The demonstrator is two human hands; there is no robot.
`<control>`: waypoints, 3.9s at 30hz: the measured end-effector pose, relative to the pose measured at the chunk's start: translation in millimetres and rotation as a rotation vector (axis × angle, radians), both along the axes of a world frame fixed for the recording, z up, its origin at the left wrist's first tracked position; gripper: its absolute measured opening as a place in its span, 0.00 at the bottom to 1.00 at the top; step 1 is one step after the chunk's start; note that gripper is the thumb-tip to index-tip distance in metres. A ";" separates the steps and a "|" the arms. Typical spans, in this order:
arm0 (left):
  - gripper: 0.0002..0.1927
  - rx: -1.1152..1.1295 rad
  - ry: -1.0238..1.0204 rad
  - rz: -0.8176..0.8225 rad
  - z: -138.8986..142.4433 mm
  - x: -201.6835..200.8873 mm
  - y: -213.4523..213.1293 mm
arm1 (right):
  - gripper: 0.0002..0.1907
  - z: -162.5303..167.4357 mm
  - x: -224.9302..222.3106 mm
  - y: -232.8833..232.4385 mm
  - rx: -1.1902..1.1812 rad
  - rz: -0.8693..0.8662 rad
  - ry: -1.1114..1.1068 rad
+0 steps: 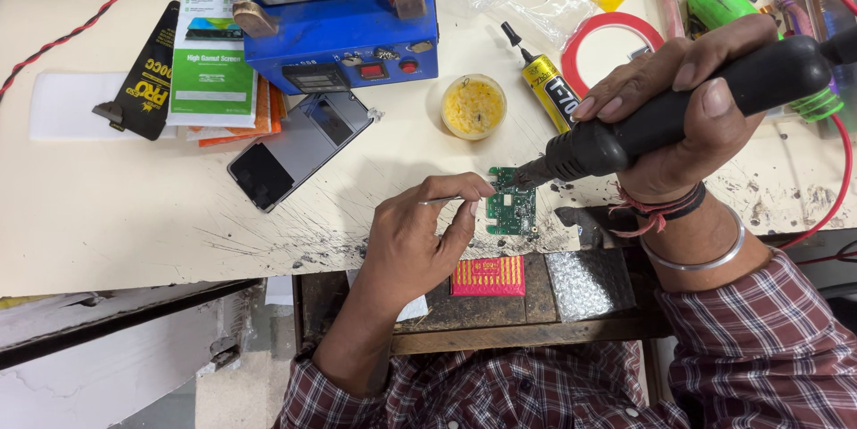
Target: The person works on a phone motherboard at a cluttered repair bench. They hold the board steady, use tweezers to pick at components, apply a hot air gun to the board for an extended period, and then use a soldering iron on the board's contacts.
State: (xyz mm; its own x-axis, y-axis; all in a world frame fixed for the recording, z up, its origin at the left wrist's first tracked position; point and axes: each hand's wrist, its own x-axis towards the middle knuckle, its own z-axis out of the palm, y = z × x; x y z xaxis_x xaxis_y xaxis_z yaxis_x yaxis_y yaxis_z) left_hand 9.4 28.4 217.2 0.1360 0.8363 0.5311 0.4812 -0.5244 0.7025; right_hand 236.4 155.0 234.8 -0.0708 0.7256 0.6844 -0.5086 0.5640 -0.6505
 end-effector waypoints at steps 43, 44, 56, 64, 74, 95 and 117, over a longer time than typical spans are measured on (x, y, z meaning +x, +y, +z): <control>0.14 -0.042 -0.016 0.012 3.2 0.3 -0.4 | 0.15 -3.9 -2.2 4.2 0.023 0.012 0.055; 0.14 -0.042 -0.017 0.010 2.9 -0.1 -0.4 | 0.15 -3.9 -2.1 3.8 0.023 0.012 0.057; 0.13 -0.023 -0.002 0.008 -1.1 -0.8 0.3 | 0.16 0.2 -0.9 -0.7 -0.006 0.005 0.015; 0.14 -0.043 -0.007 0.004 -0.6 -1.0 -0.3 | 0.17 2.1 -0.8 -2.0 -0.009 -0.006 -0.003; 0.14 -0.040 -0.011 0.003 -3.1 -1.0 0.6 | 0.17 -1.3 -1.0 -1.5 -0.010 -0.003 0.019; 0.08 -0.014 -0.003 0.018 -3.6 1.4 1.6 | 0.19 -6.1 -3.7 -2.9 -0.058 -0.034 -0.011; 0.06 -0.112 -0.058 0.016 -6.3 6.4 7.1 | 0.16 -29.3 3.2 13.6 -0.109 0.018 0.089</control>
State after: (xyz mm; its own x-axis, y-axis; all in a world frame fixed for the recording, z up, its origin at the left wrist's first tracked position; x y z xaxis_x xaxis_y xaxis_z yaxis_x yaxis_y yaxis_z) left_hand 15.9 35.5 210.9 0.0937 0.8927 0.4407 0.4458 -0.4334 0.7832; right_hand 239.6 168.6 205.4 -0.0266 0.7950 0.6060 -0.5765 0.4830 -0.6591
